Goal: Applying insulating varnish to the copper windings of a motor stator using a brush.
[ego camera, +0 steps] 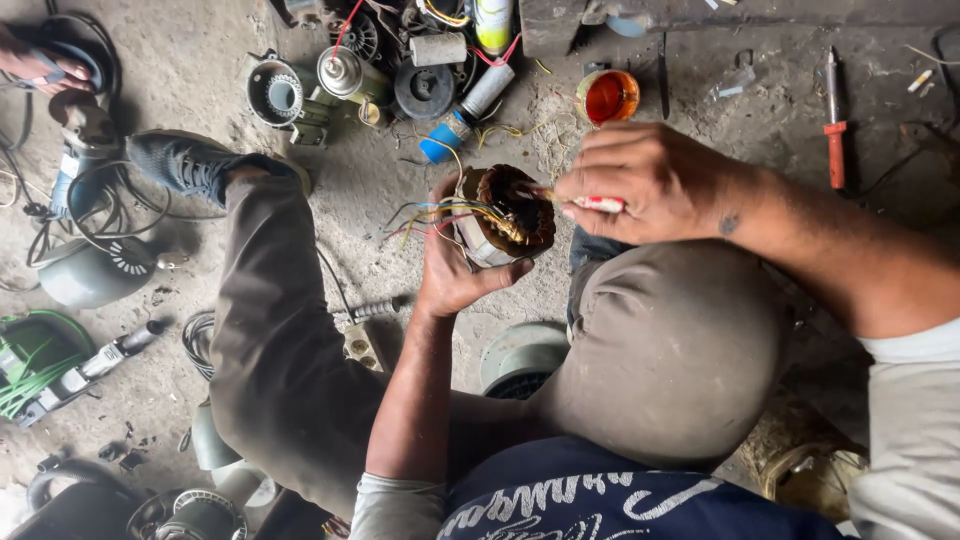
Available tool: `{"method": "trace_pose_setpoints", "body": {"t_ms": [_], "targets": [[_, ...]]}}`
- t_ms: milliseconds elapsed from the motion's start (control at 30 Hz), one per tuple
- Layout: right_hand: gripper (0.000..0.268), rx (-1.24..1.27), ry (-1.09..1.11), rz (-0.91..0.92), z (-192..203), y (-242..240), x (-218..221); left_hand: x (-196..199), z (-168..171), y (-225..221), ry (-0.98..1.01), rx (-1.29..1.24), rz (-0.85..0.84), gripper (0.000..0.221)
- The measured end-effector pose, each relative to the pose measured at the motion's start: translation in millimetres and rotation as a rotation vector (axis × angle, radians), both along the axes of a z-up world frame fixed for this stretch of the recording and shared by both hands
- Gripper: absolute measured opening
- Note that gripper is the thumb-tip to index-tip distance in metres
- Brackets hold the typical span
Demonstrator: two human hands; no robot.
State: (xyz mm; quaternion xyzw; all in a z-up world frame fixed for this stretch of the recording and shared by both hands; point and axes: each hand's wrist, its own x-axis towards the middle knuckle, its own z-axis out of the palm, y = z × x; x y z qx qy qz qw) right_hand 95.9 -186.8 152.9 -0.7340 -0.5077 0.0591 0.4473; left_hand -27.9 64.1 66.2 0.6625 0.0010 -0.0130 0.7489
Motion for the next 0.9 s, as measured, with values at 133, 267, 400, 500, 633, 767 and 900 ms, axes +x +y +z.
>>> {"method": "trace_pose_setpoints", "body": {"t_ms": [133,267,400,500,633,767,900], "targets": [[0.013,0.038,0.333,0.027,-16,-6,0,7,21,2,-0.207,0.290,0.061,0.118],[0.014,0.050,0.239,-0.098,-17,-18,0,8,38,-4,-0.296,0.531,0.084,0.119],[0.013,0.081,0.334,-0.041,-6,-18,-3,14,53,-11,-0.404,0.659,0.117,0.113],[0.014,0.125,0.283,-0.019,-13,-11,-5,12,66,-13,-0.444,0.729,0.118,0.106],[0.011,0.135,0.264,0.004,-25,-10,-8,12,70,-12,-0.475,0.764,0.092,0.109],[0.015,0.220,0.250,-0.061,-18,-14,-3,11,68,-12,-0.481,0.779,0.074,0.110],[0.012,0.246,0.351,-0.009,-36,-13,-8,11,68,-11,-0.506,0.781,0.111,0.107]]}}
